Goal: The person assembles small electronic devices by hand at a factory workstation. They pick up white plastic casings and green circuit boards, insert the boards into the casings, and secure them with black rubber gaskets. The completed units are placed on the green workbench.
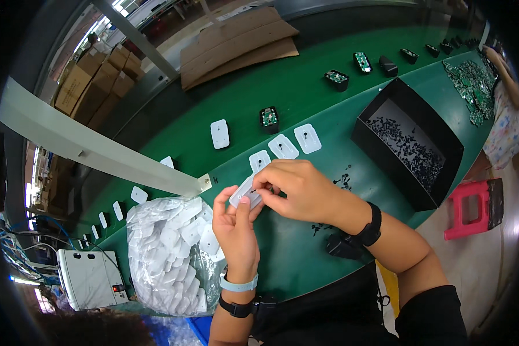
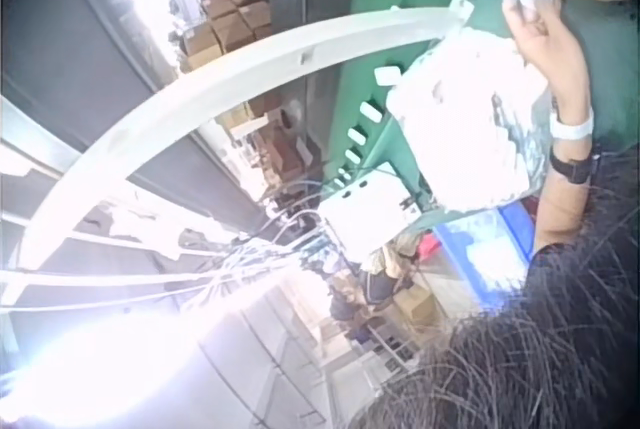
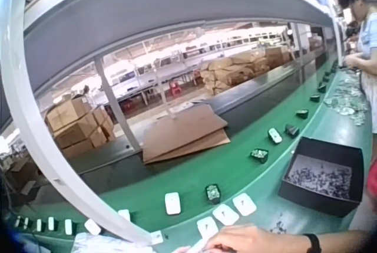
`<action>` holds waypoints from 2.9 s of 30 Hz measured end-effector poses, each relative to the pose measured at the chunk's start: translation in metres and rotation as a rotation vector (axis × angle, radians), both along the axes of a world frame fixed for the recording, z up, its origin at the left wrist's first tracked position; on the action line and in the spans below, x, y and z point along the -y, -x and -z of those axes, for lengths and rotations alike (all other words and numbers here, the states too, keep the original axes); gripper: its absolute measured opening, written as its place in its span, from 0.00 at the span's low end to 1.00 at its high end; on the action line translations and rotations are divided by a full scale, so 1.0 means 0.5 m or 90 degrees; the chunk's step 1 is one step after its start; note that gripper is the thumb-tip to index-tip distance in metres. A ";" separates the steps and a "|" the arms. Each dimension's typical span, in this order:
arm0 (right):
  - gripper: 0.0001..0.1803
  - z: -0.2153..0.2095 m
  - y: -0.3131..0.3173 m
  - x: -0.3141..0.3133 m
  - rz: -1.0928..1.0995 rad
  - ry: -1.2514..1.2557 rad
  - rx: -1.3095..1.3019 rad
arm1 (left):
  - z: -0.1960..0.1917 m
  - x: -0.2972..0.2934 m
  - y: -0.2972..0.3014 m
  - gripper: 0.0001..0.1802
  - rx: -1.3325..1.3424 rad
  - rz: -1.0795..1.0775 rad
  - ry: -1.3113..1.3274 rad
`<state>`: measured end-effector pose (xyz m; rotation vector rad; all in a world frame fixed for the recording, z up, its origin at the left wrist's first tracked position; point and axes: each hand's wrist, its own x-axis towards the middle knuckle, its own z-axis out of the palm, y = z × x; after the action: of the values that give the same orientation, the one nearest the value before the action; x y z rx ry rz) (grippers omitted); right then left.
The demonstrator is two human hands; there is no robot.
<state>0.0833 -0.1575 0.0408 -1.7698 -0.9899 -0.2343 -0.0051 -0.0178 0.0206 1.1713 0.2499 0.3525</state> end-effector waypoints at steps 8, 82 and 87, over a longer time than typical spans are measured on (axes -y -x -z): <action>0.08 0.004 0.002 0.006 0.014 0.017 0.004 | -0.001 0.010 -0.001 0.19 -0.018 0.008 -0.082; 0.11 -0.016 -0.028 0.030 -0.262 0.040 -0.524 | 0.005 -0.029 0.000 0.08 -0.059 0.137 -0.026; 0.19 -0.050 -0.135 -0.047 0.046 0.121 -0.384 | 0.006 -0.050 -0.004 0.06 0.000 0.025 0.088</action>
<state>0.1508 -0.1342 0.0660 -1.8836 -0.5224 0.3474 -0.0029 0.0072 0.0175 1.0386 0.2474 0.2965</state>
